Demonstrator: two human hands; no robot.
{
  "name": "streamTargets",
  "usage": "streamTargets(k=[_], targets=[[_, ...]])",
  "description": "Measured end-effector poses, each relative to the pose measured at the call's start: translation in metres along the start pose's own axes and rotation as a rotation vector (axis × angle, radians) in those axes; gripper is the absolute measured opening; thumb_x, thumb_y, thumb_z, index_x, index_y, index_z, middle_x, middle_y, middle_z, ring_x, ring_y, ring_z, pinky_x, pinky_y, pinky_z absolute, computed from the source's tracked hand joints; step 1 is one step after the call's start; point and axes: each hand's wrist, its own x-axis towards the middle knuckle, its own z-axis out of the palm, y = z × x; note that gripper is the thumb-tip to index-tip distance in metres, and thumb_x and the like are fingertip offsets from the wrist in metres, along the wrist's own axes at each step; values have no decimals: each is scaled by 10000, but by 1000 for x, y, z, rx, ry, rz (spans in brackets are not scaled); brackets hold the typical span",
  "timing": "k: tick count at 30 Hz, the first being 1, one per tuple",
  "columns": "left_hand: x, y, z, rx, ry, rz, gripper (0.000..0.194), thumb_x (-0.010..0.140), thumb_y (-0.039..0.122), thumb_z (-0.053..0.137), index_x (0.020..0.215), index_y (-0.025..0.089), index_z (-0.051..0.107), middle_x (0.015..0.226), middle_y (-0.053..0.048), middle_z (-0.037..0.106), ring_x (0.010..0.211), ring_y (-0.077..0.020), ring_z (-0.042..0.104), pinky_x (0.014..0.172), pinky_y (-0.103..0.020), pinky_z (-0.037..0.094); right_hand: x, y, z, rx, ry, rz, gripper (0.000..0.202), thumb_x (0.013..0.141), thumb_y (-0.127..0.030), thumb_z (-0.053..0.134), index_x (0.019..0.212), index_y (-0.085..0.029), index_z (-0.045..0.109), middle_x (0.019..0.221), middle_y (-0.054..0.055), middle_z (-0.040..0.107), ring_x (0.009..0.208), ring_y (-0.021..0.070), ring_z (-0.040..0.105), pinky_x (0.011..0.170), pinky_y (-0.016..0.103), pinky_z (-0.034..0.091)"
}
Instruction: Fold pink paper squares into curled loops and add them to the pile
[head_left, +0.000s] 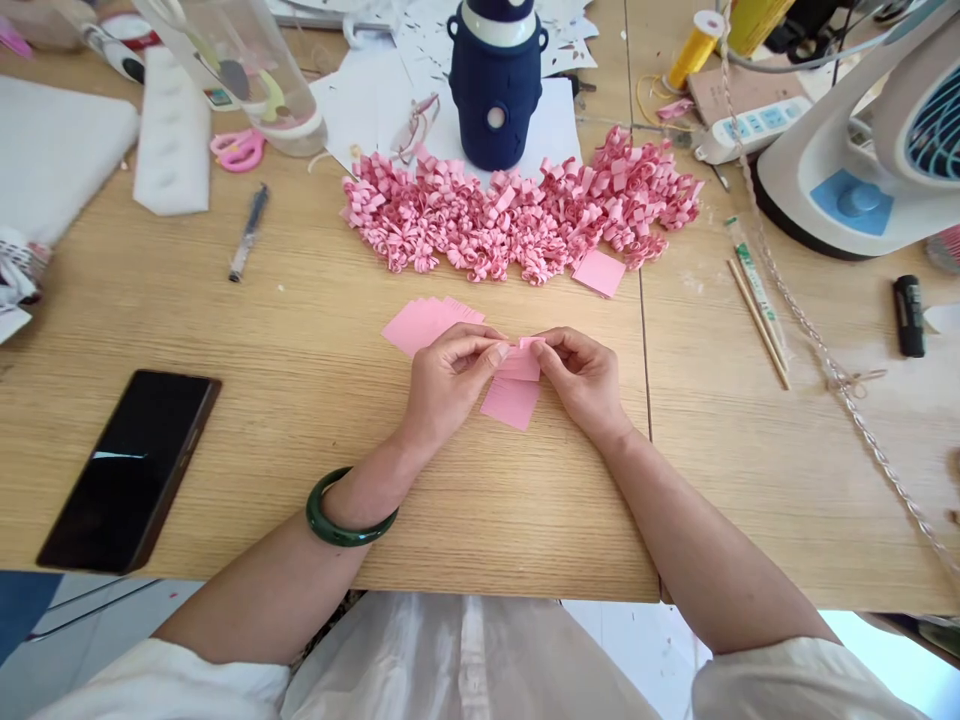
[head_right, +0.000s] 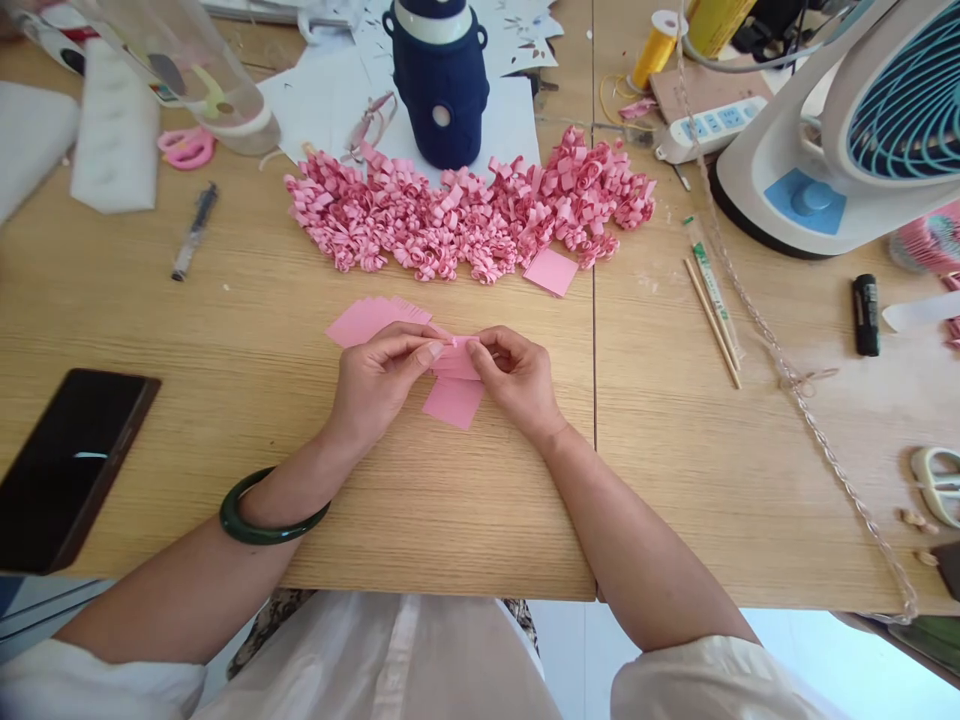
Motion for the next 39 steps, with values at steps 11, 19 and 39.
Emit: streamTargets(k=[11,19,39], targets=[[0,-6,-2,-22,0,-36,209,939,327,622,934,219,800,1029,-48,736,1031,-172,666,906,-295,530,0,6,0,41,-12,-7,274,858,-459,694,817,-188,718,780,31,725,671,127,614,596,252,489],[1,-5,0,-7,6,-28,110,792,305,766,824,200,774,982,-58,726,1017,-190,676,887,-317,571,0,6,0,26,-7,-22,295,861,-482,686,828,-191,722,797,37,740,688,137,637,597,258,505],[0,-3,-2,4,-37,-9,120,833,273,719,902,213,796,1004,-65,739,1028,-188,683,883,-316,590,1,8,1,36,-12,-6,289,853,-470,686,820,-184,715,771,34,720,677,134,612,599,260,477]])
